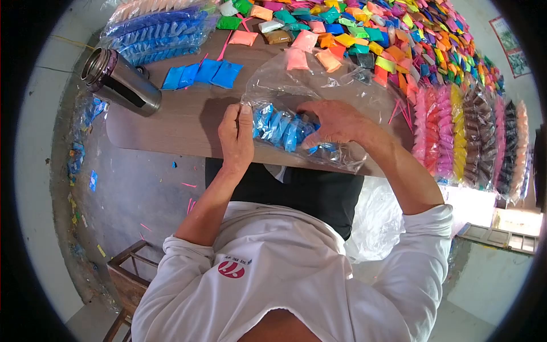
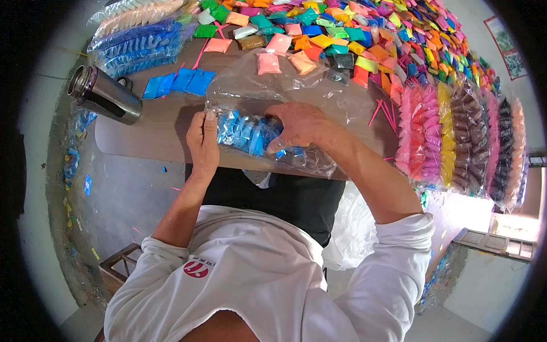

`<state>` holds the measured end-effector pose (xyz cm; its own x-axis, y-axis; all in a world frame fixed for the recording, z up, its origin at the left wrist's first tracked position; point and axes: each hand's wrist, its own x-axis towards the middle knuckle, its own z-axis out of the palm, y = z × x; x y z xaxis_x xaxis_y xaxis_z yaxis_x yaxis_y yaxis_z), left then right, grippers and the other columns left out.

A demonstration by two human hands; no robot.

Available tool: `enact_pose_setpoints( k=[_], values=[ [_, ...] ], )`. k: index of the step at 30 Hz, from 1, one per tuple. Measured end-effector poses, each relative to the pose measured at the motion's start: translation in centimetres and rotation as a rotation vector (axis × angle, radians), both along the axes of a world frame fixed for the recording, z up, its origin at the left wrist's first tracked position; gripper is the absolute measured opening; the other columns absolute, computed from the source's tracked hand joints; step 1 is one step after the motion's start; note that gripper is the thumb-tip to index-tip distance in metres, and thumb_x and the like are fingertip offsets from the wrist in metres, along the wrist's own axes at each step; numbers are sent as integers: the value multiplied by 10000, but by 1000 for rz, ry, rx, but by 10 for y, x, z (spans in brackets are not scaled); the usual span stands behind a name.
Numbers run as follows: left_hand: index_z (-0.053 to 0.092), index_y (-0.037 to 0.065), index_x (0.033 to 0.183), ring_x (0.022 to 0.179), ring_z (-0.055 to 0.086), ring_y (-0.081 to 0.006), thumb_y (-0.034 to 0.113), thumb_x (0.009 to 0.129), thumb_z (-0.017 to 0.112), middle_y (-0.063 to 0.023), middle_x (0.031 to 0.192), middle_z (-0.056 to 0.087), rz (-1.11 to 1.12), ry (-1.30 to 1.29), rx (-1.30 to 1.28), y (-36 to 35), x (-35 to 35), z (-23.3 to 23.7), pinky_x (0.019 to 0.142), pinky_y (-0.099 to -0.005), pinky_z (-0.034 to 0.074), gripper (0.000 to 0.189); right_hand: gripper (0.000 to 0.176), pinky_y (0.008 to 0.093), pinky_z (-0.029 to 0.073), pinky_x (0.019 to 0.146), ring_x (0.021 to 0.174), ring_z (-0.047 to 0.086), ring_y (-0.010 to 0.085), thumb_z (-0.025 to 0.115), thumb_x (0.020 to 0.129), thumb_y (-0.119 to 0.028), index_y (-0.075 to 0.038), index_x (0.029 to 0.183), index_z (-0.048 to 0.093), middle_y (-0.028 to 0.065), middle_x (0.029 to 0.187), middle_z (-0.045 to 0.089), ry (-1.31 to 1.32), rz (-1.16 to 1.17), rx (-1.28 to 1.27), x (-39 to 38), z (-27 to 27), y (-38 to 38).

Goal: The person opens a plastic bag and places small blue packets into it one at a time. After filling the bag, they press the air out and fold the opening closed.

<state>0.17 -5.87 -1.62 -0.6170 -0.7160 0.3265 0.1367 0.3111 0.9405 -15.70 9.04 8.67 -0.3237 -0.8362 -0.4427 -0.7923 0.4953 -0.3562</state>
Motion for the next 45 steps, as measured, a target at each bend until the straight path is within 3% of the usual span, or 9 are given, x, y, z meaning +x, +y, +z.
enact_pose_setpoints(
  k=[8,14,20,23,29,38,41,44,45],
  values=[
    [558,-10,891,674,410,-99,183,993,506,-25,709,470,1,-14,-13,0,0,4,589,-289,370,225,876,405,457,931,1088,586,371,836,563,-430,-26,1277,532,214,1164,617,-139,-57,-21,0,-13,3],
    [550,-9,883,668,414,-106,172,990,507,-35,707,475,-21,-9,-20,0,0,3,590,-293,375,215,752,408,474,850,973,612,343,832,561,-368,-18,1173,570,200,1029,631,-63,-49,-29,4,-7,7],
    [554,-10,893,676,424,-109,173,994,502,-41,719,490,-44,-12,-28,2,1,6,596,-297,381,215,633,384,476,788,893,613,302,832,567,-334,-20,1069,611,154,940,637,-206,79,-86,4,10,12],
    [558,-10,901,681,428,-109,178,994,504,-44,725,499,-42,-23,-8,1,1,5,599,-296,384,217,627,381,479,795,894,617,306,815,584,-362,-17,1068,615,155,955,640,-255,44,-27,3,25,10],
    [559,-12,900,696,434,-109,185,994,505,-48,734,508,-22,12,18,0,-2,-3,615,-294,396,224,668,380,478,824,935,621,308,782,602,-454,-19,1084,623,174,999,647,-265,-19,-176,12,-8,7],
    [545,-12,880,685,429,-112,176,997,497,-46,723,494,-27,-24,-4,0,0,3,608,-296,390,227,548,448,474,832,979,597,383,797,641,-173,-25,1129,595,187,969,633,83,250,-143,22,-1,11],
    [542,-11,875,679,425,-113,177,997,496,-44,715,487,-28,-15,12,1,1,2,600,-298,384,228,579,412,487,793,907,623,326,808,635,-177,-26,1150,591,154,919,628,68,275,-333,18,-15,16],
    [543,-10,873,673,420,-110,179,997,495,-40,709,483,-22,-6,3,0,1,2,593,-299,380,231,604,369,491,746,820,616,258,810,640,-178,-13,1175,584,127,882,615,-283,91,-210,14,18,13],
    [543,-10,872,671,419,-109,180,996,496,-38,707,482,-25,-6,1,0,1,3,591,-299,379,232,611,366,494,768,851,622,275,804,638,-209,-5,1172,589,146,922,626,-340,46,-148,9,19,13]
  ],
)
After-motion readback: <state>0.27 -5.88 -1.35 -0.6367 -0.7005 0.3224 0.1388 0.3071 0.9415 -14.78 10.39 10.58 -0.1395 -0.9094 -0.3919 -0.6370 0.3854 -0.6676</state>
